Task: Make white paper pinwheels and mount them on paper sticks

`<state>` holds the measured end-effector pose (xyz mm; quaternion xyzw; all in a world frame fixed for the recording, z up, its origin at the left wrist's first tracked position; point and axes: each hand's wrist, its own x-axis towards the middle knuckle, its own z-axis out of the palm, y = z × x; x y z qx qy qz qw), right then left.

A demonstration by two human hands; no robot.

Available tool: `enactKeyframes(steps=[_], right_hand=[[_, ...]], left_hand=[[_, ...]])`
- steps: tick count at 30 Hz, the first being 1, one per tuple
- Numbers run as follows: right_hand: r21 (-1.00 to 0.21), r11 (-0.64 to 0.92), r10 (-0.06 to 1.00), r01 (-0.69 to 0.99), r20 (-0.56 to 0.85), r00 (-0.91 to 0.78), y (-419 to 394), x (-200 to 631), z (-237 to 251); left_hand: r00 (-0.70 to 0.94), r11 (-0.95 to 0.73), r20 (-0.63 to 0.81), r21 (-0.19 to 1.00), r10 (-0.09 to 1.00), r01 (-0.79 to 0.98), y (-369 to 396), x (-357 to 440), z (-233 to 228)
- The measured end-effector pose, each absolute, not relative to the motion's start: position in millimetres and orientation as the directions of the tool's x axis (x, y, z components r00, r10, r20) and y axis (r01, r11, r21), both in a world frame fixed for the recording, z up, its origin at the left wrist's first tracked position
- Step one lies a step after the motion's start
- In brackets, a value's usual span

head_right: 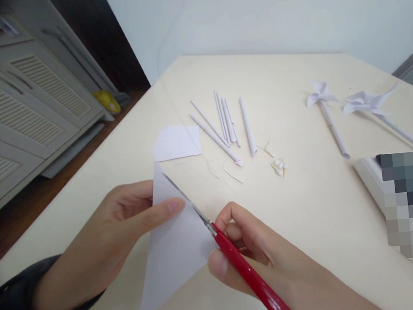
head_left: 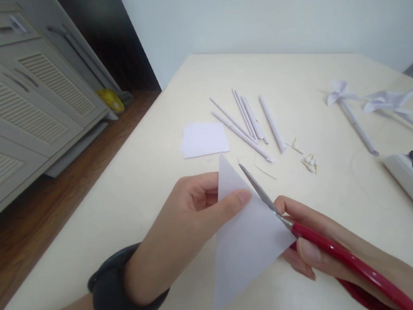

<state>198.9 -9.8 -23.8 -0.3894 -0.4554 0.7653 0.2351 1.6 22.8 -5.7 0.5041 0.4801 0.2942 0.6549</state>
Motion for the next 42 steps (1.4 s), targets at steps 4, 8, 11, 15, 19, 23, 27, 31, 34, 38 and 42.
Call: enactKeyframes(steps=[4, 8, 11, 15, 19, 23, 27, 31, 34, 38, 42], right_hand=[[-0.886, -0.463, 0.71, 0.018, -0.383, -0.591, -9.7, 199.9, -22.4], [-0.89, -0.455, 0.714, 0.007, -0.369, -0.595, -10.2, 199.2, -25.0], [-0.897, -0.442, 0.728, 0.008, -0.364, -0.58, -11.2, 197.9, -25.8], [-0.898, -0.439, 0.745, 0.023, -0.378, -0.55, -12.1, 196.3, -23.7], [-0.883, -0.467, 0.732, 0.035, -0.409, -0.545, -12.7, 196.3, -20.9], [-0.863, -0.503, 0.711, 0.046, -0.444, -0.544, -13.3, 196.6, -18.4], [-0.858, -0.511, 0.71, 0.048, -0.453, -0.539, -13.5, 195.7, -17.8], [-0.873, -0.487, 0.719, 0.034, -0.422, -0.553, -13.7, 195.6, -19.6], [-0.879, -0.475, 0.722, 0.044, -0.418, -0.552, -13.3, 195.8, -20.1], [-0.883, -0.468, 0.725, 0.046, -0.413, -0.552, -12.7, 195.7, -19.6], [-0.889, -0.454, 0.715, 0.059, -0.403, -0.571, -12.7, 195.5, -18.6]], left_hand=[[0.369, 0.318, -0.331, 0.943, 0.869, 0.097, 22.3, 1.8, -5.9], [0.38, 0.328, -0.339, 0.94, 0.861, 0.094, 21.9, 1.4, -7.4], [0.375, 0.331, -0.337, 0.94, 0.864, 0.084, 21.3, 1.2, -8.9], [0.383, 0.338, -0.339, 0.938, 0.859, 0.072, 21.5, 1.1, -9.6], [0.391, 0.341, -0.341, 0.937, 0.855, 0.072, 22.2, 1.2, -8.3], [0.396, 0.338, -0.331, 0.94, 0.857, 0.053, 22.3, 1.2, -8.0], [0.4, 0.346, -0.331, 0.937, 0.855, 0.036, 22.4, 1.1, -8.8], [0.407, 0.34, -0.319, 0.94, 0.856, 0.024, 22.5, 1.7, -8.4], [0.417, 0.336, -0.32, 0.941, 0.851, 0.035, 22.6, 2.2, -7.7], [0.415, 0.331, -0.33, 0.941, 0.848, 0.072, 23.4, 2.3, -7.8], [0.415, 0.306, -0.316, 0.948, 0.853, 0.092, 24.5, 2.5, -8.5]])
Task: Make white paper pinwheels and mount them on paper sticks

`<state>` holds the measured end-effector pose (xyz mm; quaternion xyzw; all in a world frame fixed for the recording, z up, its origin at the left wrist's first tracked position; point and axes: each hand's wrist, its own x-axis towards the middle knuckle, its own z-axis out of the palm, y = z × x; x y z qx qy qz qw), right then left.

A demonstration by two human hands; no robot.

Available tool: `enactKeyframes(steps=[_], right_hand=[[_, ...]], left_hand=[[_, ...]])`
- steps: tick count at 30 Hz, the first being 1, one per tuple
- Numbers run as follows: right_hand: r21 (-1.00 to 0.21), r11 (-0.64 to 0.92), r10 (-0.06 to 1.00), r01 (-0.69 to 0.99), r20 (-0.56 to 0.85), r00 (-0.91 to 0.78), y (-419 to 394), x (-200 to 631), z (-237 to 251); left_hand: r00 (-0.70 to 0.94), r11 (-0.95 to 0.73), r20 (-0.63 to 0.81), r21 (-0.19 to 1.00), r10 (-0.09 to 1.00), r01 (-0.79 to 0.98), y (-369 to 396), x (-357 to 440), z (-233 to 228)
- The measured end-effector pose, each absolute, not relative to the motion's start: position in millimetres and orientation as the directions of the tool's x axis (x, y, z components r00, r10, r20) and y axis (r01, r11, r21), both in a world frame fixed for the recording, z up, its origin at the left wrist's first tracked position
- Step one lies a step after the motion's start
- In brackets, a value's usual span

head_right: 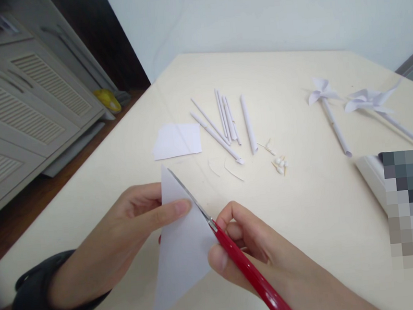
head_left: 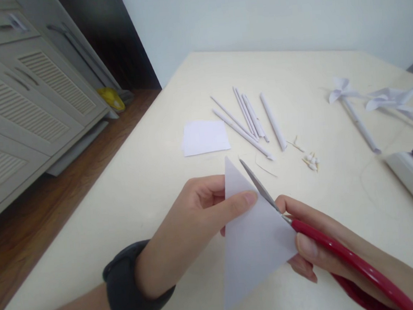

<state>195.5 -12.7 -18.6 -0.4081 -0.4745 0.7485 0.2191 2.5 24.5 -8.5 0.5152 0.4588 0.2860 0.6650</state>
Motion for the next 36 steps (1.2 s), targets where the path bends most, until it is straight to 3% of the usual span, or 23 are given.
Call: enactKeyframes(steps=[17, 32, 36], right_hand=[[-0.846, -0.53, 0.695, 0.061, -0.474, -0.541, -14.8, 192.4, -15.4], [-0.866, -0.5, 0.71, 0.029, -0.429, -0.558, -14.0, 194.4, -22.2], [-0.901, -0.43, 0.759, 0.059, -0.395, -0.518, -12.9, 197.4, -30.3]], left_hand=[[0.411, 0.318, -0.324, 0.944, 0.852, 0.083, 22.5, 2.1, -6.9], [0.393, 0.334, -0.339, 0.939, 0.854, 0.085, 22.3, 1.9, -7.0], [0.398, 0.314, -0.325, 0.945, 0.858, 0.095, 23.5, 2.1, -6.5]])
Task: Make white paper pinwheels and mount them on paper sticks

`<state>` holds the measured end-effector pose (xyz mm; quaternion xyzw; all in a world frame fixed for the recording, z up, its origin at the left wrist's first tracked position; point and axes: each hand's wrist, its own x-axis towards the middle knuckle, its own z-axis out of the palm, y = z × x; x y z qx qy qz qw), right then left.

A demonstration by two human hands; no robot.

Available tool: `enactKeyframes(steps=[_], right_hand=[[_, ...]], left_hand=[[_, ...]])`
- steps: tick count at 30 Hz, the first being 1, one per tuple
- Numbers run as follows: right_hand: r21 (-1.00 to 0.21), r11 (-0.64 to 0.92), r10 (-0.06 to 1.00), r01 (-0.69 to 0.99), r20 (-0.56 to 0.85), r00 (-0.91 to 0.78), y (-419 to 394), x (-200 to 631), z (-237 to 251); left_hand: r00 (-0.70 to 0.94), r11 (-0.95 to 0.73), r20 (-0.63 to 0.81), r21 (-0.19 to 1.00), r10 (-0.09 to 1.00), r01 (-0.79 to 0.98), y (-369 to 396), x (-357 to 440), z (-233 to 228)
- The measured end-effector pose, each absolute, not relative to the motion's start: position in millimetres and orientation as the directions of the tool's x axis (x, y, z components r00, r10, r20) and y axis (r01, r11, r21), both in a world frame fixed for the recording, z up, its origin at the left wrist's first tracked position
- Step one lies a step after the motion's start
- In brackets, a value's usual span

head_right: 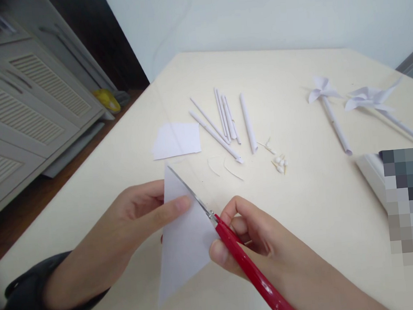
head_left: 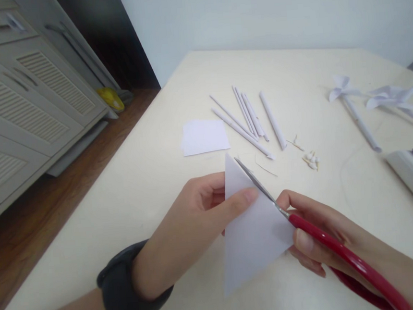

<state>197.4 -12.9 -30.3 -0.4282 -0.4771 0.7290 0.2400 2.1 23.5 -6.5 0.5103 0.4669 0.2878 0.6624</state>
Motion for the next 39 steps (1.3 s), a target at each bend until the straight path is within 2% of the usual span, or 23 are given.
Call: enactKeyframes(steps=[4, 11, 18, 28, 39], right_hand=[[-0.906, -0.42, 0.761, 0.054, -0.384, -0.522, -13.6, 198.9, -30.5], [-0.864, -0.496, 0.742, 0.085, -0.473, -0.476, -12.0, 197.1, -12.9], [-0.867, -0.491, 0.735, 0.086, -0.465, -0.494, -6.9, 193.4, -13.2], [-0.893, -0.442, 0.762, 0.083, -0.423, -0.49, -12.3, 197.7, -19.4], [-0.893, -0.434, 0.777, 0.12, -0.438, -0.453, -12.3, 194.7, -16.6]], left_hand=[[0.389, 0.263, -0.295, 0.955, 0.873, 0.133, 25.8, 1.8, -5.7], [0.39, 0.262, -0.281, 0.96, 0.877, 0.103, 25.7, 2.1, -5.1], [0.455, 0.33, -0.316, 0.943, 0.833, 0.051, 22.5, 3.7, -5.2], [0.387, 0.29, -0.299, 0.953, 0.872, 0.082, 22.9, 2.9, -5.5], [0.403, 0.292, -0.302, 0.952, 0.864, 0.087, 22.6, 2.5, -6.6]])
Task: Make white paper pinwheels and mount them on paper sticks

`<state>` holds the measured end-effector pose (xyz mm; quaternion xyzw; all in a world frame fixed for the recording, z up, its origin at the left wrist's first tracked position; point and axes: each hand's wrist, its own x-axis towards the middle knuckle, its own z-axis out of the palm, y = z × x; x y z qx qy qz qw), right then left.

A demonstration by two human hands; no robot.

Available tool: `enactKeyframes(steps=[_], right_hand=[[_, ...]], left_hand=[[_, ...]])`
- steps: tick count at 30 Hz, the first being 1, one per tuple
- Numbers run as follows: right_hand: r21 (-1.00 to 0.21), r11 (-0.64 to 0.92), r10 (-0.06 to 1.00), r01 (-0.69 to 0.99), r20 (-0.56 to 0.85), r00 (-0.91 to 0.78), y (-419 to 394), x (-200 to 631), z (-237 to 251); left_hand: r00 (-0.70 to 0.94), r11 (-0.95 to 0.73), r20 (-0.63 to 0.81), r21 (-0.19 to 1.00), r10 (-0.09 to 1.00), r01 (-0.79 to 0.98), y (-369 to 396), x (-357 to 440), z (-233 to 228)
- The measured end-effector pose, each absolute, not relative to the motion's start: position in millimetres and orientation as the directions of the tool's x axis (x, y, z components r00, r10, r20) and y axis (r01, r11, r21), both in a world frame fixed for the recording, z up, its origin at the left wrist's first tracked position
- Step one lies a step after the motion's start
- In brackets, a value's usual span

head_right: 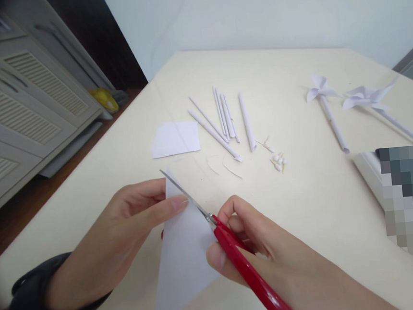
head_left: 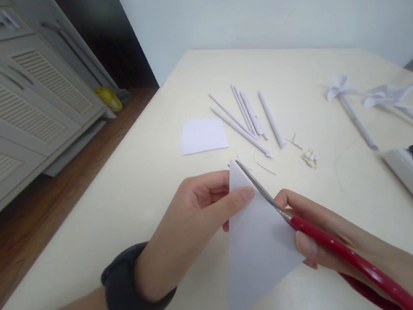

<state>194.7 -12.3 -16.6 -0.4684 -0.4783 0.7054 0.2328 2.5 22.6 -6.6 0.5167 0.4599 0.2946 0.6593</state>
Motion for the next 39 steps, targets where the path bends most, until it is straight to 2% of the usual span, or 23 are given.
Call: enactKeyframes(steps=[12, 18, 28, 39], right_hand=[[-0.885, -0.461, 0.753, 0.069, -0.431, -0.497, -13.0, 193.3, -15.7], [-0.849, -0.522, 0.713, 0.085, -0.489, -0.502, -13.1, 194.7, -6.9], [-0.827, -0.558, 0.678, 0.069, -0.502, -0.537, -13.0, 195.2, -6.8], [-0.819, -0.572, 0.67, 0.053, -0.503, -0.546, -14.6, 196.3, -7.4]], left_hand=[[0.402, 0.29, -0.294, 0.954, 0.867, 0.072, 22.4, 3.2, -5.9], [0.401, 0.295, -0.291, 0.954, 0.869, 0.053, 22.1, 4.0, -6.8], [0.43, 0.327, -0.315, 0.944, 0.846, 0.049, 20.0, 2.2, -10.6], [0.427, 0.31, -0.302, 0.949, 0.852, 0.053, 20.9, 2.2, -11.8]])
